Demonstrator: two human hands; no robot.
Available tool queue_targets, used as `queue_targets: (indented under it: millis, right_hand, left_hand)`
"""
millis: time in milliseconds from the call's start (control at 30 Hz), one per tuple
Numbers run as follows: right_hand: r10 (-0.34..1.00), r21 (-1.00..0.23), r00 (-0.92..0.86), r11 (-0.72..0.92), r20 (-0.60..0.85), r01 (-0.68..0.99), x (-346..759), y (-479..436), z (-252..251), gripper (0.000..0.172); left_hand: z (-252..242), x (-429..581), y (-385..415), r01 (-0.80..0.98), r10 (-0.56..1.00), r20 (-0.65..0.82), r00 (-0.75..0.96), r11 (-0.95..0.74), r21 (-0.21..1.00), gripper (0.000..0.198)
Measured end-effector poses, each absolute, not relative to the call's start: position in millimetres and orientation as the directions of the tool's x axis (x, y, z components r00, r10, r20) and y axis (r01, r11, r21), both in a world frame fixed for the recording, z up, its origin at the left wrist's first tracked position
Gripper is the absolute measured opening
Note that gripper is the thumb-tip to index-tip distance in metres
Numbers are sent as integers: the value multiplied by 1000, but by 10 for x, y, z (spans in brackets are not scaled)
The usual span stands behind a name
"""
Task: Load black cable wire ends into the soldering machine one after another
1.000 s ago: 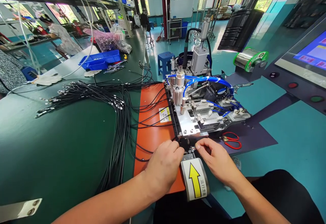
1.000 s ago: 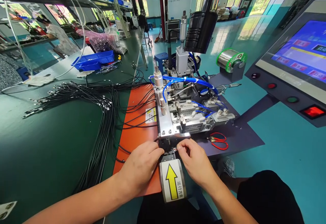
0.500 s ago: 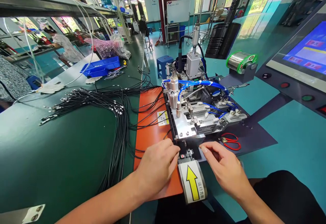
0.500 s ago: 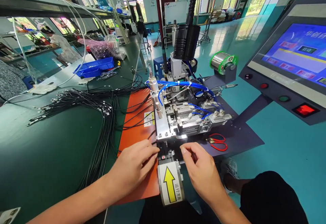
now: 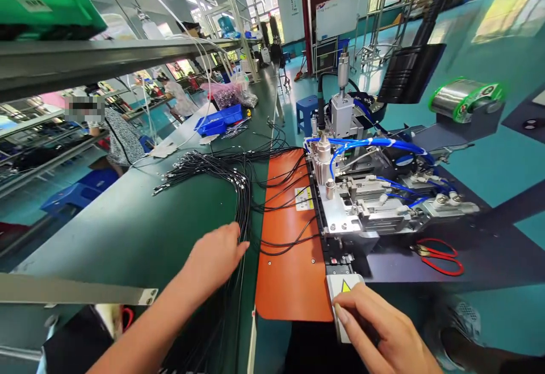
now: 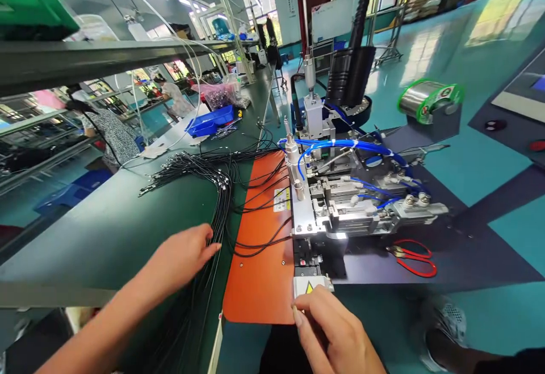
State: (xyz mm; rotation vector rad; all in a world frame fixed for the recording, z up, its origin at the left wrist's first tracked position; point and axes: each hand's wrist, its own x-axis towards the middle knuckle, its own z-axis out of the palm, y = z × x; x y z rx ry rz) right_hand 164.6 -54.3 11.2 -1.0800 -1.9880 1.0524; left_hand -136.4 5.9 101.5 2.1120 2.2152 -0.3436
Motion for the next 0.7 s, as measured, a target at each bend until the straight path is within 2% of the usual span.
queue_targets:
  millis: [33,67,133,233,267,333,367,400,433,467,533,600,633,700]
  right_hand:
    - [871,-861,-465,351,156,369,1639,-540,117,15]
    - [869,-858,-469,357,160,369,1631,-540,124,16]
    - [858,-859,-485,369,168,355,1600,-550,138,16]
    - [832,-891,-531,355,162,284,1481,-581,156,16]
    - [825,-918,-548,313,136,242,1417,-590,165,16]
    - [814,-985,-581,120,27,123,1258,-602,190,24]
    - [807,-999,-589,-31,-43,30,1171,-603,205,34]
    - [793,-979,-598,-194,-116,-67,1086,-600,220,46]
    - [771,-923,-610,-349,-185,-161,1011,-595,234,56]
    - [743,-857,-629,-460,-228,-232,950,-586,245,65]
    - [695,-754,-661,-587,-282,-295,893,-563,259,74]
    - [683,-723,-648,-628,-337,-287,929,-534,269,73]
    - [695,-729,-618,-628,-367,-273,975,-516,276,69]
    - [725,-752,-561,-609,-400,-252,1089,-475,299,57]
  left_hand:
    - [899,-1359,-14,986,971,-212,-114,85,-145,17]
    - [810,-1351,-73,985,964,-221,-150,127,-116,14]
    - [734,-1341,-131,983,958,-220,-185,183,-28,9]
    - [813,-1350,-88,974,955,-234,-182,207,91,18]
    - [858,-1346,-56,952,951,-249,-183,234,197,18]
    - [926,-1300,8,780,939,-305,-162,311,543,19]
    - [943,-1256,34,615,933,-333,-134,342,710,23]
    - [947,-1199,54,433,930,-354,-101,362,826,29]
    - [942,-1137,67,283,927,-369,-65,372,884,33]
    - [930,-1078,72,203,924,-382,-28,380,903,35]
    - [896,-1003,60,211,925,-380,23,367,906,33]
    - [856,-1031,13,447,957,-289,1,258,856,28]
    - [831,-1087,-26,622,979,-199,-39,180,762,30]
    - [761,-1257,-132,912,994,14,-113,98,397,41]
